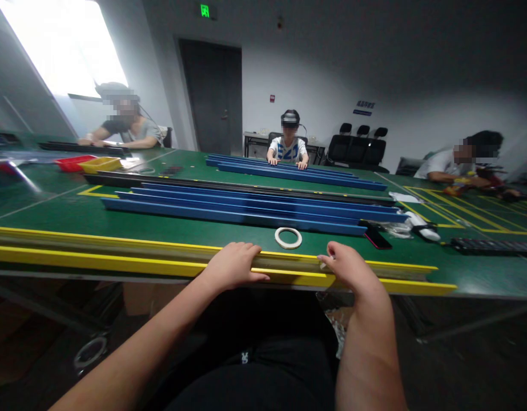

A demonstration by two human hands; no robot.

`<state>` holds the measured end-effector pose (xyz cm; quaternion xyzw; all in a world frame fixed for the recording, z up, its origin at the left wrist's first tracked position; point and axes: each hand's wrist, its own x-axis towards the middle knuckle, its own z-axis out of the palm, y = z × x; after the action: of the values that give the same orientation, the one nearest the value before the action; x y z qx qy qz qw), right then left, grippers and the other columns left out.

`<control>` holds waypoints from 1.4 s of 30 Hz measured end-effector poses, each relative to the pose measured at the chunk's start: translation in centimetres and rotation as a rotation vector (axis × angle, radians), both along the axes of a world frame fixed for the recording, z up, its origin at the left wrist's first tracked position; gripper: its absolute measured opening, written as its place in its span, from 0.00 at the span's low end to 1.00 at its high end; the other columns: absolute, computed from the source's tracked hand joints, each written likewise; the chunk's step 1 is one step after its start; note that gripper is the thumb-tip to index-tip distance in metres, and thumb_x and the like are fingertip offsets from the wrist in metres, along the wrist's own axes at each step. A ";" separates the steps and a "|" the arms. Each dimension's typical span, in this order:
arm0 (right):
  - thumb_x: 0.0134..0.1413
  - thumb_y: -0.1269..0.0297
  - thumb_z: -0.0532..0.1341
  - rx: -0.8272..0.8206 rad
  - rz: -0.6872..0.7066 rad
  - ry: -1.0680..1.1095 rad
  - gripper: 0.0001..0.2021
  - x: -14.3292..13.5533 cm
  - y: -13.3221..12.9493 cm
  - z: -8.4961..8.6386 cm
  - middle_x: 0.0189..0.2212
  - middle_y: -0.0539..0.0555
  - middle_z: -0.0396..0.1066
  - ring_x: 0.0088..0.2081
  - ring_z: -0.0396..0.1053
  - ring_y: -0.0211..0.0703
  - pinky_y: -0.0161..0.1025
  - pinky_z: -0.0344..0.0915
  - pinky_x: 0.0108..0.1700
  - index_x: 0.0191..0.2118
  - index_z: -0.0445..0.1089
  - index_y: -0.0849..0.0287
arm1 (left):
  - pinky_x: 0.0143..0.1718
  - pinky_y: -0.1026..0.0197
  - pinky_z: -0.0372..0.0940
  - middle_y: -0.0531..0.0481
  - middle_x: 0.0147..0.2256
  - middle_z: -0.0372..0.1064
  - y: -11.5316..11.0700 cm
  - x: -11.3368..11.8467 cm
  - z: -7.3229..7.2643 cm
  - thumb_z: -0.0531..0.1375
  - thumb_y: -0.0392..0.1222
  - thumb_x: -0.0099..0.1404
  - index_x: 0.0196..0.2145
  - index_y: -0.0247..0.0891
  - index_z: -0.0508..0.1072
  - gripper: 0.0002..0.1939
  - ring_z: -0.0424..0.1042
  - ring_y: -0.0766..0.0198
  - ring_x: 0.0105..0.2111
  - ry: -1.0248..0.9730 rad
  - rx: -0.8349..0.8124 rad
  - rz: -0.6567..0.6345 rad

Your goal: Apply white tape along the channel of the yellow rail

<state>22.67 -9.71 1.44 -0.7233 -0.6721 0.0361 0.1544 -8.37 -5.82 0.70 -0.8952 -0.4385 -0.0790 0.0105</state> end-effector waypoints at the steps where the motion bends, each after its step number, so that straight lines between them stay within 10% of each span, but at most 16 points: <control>1: 0.53 0.54 0.61 -0.004 0.006 0.002 0.13 0.1 0.0 -0.1 0.22 0.49 0.66 0.25 0.57 0.37 0.34 0.46 0.27 0.27 0.62 0.56 | 0.44 0.53 0.61 0.42 0.42 0.73 0.0 0.0 0.0 0.58 0.71 0.52 0.50 0.43 0.69 0.36 0.71 0.49 0.43 -0.001 0.003 -0.001; 20: 0.57 0.68 0.52 -0.035 0.028 0.175 0.09 1.3 0.6 -1.3 0.35 0.54 0.74 0.35 0.67 0.39 0.33 0.57 0.36 0.40 0.69 0.57 | 0.43 0.53 0.61 0.43 0.41 0.73 0.2 -0.2 -0.4 0.56 0.72 0.53 0.49 0.43 0.69 0.36 0.71 0.49 0.42 -0.006 0.034 -0.032; 30: 0.62 0.49 0.48 -0.007 0.016 0.112 0.19 -0.4 0.3 -0.3 0.25 0.50 0.67 0.27 0.60 0.38 0.35 0.48 0.29 0.28 0.61 0.56 | 0.43 0.53 0.61 0.43 0.41 0.73 0.2 -0.2 -0.4 0.56 0.72 0.52 0.49 0.43 0.69 0.36 0.71 0.49 0.42 -0.007 0.035 -0.024; 42: 0.59 0.64 0.53 -0.006 0.117 0.158 0.06 -1.0 1.2 -1.4 0.32 0.51 0.72 0.33 0.65 0.38 0.33 0.53 0.34 0.35 0.66 0.56 | 0.42 0.53 0.60 0.44 0.40 0.73 0.4 -0.3 -0.7 0.56 0.72 0.53 0.48 0.43 0.69 0.36 0.71 0.49 0.41 -0.012 0.054 -0.035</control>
<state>21.70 -8.50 0.08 -0.6782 -0.6988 0.1038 0.2023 -8.64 -5.41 -0.04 -0.9016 -0.4207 -0.0962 0.0308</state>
